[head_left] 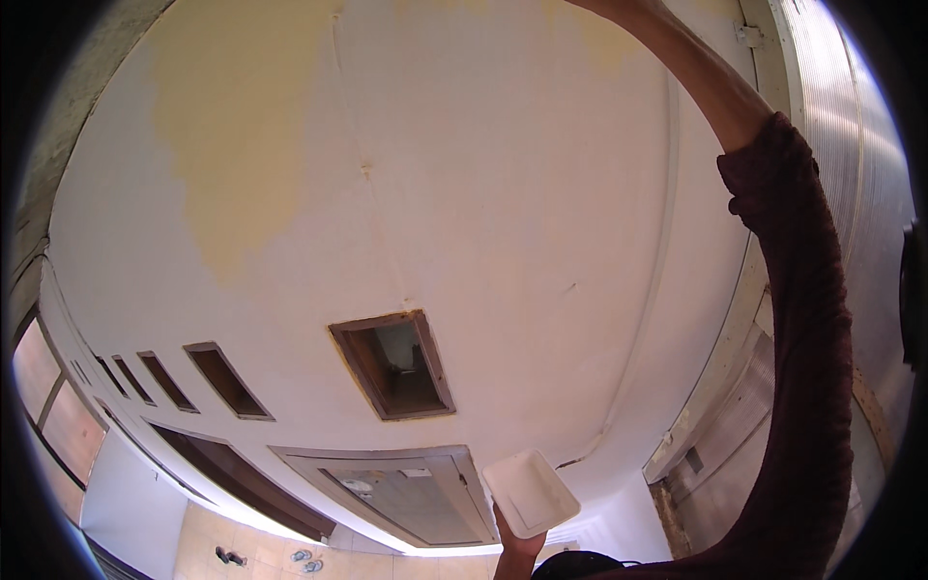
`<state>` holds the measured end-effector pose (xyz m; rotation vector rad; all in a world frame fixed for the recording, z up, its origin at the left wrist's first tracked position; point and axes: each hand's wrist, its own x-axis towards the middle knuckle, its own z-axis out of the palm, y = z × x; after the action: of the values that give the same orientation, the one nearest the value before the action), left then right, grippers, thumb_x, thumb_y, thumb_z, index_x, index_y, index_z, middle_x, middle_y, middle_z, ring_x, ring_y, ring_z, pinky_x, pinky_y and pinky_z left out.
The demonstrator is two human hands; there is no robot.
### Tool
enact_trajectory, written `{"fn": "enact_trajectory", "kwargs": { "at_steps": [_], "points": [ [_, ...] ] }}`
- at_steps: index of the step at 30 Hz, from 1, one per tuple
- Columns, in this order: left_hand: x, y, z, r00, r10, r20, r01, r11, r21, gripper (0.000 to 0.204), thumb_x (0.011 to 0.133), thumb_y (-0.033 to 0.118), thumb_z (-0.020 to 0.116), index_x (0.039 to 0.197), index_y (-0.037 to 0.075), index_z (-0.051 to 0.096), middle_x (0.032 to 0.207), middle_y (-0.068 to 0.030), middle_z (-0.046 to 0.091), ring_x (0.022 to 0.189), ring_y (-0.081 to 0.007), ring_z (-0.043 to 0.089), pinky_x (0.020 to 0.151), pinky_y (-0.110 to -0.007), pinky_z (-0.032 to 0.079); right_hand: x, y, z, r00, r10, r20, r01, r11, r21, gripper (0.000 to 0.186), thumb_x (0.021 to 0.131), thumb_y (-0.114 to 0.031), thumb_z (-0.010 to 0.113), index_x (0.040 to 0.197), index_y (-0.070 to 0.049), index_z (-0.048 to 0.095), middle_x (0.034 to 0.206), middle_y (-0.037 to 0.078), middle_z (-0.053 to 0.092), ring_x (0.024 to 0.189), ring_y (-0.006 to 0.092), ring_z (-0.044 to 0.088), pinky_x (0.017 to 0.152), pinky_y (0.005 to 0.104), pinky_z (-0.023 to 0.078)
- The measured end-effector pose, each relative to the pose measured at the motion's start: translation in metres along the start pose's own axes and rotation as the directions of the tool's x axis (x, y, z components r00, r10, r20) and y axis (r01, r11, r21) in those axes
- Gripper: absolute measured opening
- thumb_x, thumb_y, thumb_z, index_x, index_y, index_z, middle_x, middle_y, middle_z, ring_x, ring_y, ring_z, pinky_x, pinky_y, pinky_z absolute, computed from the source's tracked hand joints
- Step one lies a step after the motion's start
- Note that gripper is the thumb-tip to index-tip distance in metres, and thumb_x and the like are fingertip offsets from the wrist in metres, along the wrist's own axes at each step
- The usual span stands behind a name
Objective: The person paints a ceiling using a paintbrush and a small container of paint. They repeatedly dip the brush into the container and apply paint to the ceiling surface, working across different sections.
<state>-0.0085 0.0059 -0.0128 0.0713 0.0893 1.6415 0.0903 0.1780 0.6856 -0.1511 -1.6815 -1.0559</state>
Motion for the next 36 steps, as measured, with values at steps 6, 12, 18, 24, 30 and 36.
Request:
{"fn": "enact_trajectory", "kwargs": {
  "at_steps": [6,12,18,24,30,36],
  "points": [
    [-0.011,0.004,0.004,0.999,-0.005,-0.035,0.002,0.998,-0.068,0.054,0.099,0.051,0.049,0.141,0.018,0.050,0.136,-0.0034,0.059,0.126,-0.0281,0.056,0.105,-0.052,0.047,-0.105,-0.057,0.034,0.941,-0.322,0.104,0.335,0.931,-0.145,0.025,0.083,-0.012,0.073,0.107,-0.012,0.068,0.098,0.000,0.071,0.080,0.0139,0.068,0.066,0.0285,0.057],
    [-0.011,0.002,0.002,0.999,-0.039,-0.038,0.038,0.999,-0.035,0.053,0.100,0.051,0.047,0.141,0.018,0.050,0.136,-0.0036,0.059,0.126,-0.0280,0.056,0.105,-0.053,0.046,-0.204,-0.141,0.006,0.881,-0.367,0.297,0.325,0.928,0.183,0.028,0.079,-0.013,0.077,0.104,-0.012,0.063,0.100,-0.001,0.066,0.084,0.0164,0.066,0.071,0.0296,0.061],
    [-0.015,0.002,0.008,0.998,0.013,-0.055,-0.012,1.000,0.012,0.055,0.100,0.053,0.047,0.142,0.018,0.048,0.137,-0.0034,0.058,0.127,-0.0279,0.055,0.106,-0.053,0.045,-0.193,-0.132,-0.007,0.886,-0.143,0.441,-0.052,0.914,0.403,0.020,0.081,-0.011,0.078,0.097,-0.010,0.067,0.089,-0.002,0.070,0.076,0.0159,0.066,0.060,0.0315,0.054],
    [-0.014,0.001,0.007,0.999,0.025,-0.041,-0.025,1.000,-0.006,0.056,0.099,0.053,0.048,0.143,0.018,0.048,0.139,-0.0033,0.057,0.127,-0.0276,0.055,0.106,-0.053,0.045,-0.095,-0.016,-0.008,0.925,0.203,0.321,-0.285,0.930,0.233,0.018,0.088,-0.012,0.072,0.106,-0.007,0.071,0.093,0.004,0.073,0.075,0.0145,0.069,0.069,0.0295,0.055],
    [-0.007,-0.001,0.005,0.999,0.013,-0.037,-0.012,1.000,0.027,0.055,0.099,0.053,0.049,0.143,0.018,0.048,0.138,-0.0035,0.058,0.127,-0.0283,0.055,0.106,-0.053,0.045,-0.041,0.037,-0.024,0.984,0.173,0.034,-0.175,0.982,0.077,0.020,0.087,-0.010,0.072,0.105,-0.002,0.071,0.095,0.013,0.074,0.085,0.0258,0.072,0.079,0.0373,0.056],
    [-0.014,-0.001,0.003,0.999,-0.002,-0.037,0.002,1.000,0.001,0.056,0.100,0.053,0.048,0.144,0.018,0.047,0.139,-0.0041,0.056,0.128,-0.0287,0.054,0.105,-0.053,0.046,-0.120,0.005,-0.002,0.985,-0.122,0.123,0.134,0.986,-0.098,0.024,0.086,-0.009,0.074,0.109,-0.013,0.067,0.103,0.000,0.072,0.088,0.0182,0.069,0.071,0.0323,0.058]
  ]
}}
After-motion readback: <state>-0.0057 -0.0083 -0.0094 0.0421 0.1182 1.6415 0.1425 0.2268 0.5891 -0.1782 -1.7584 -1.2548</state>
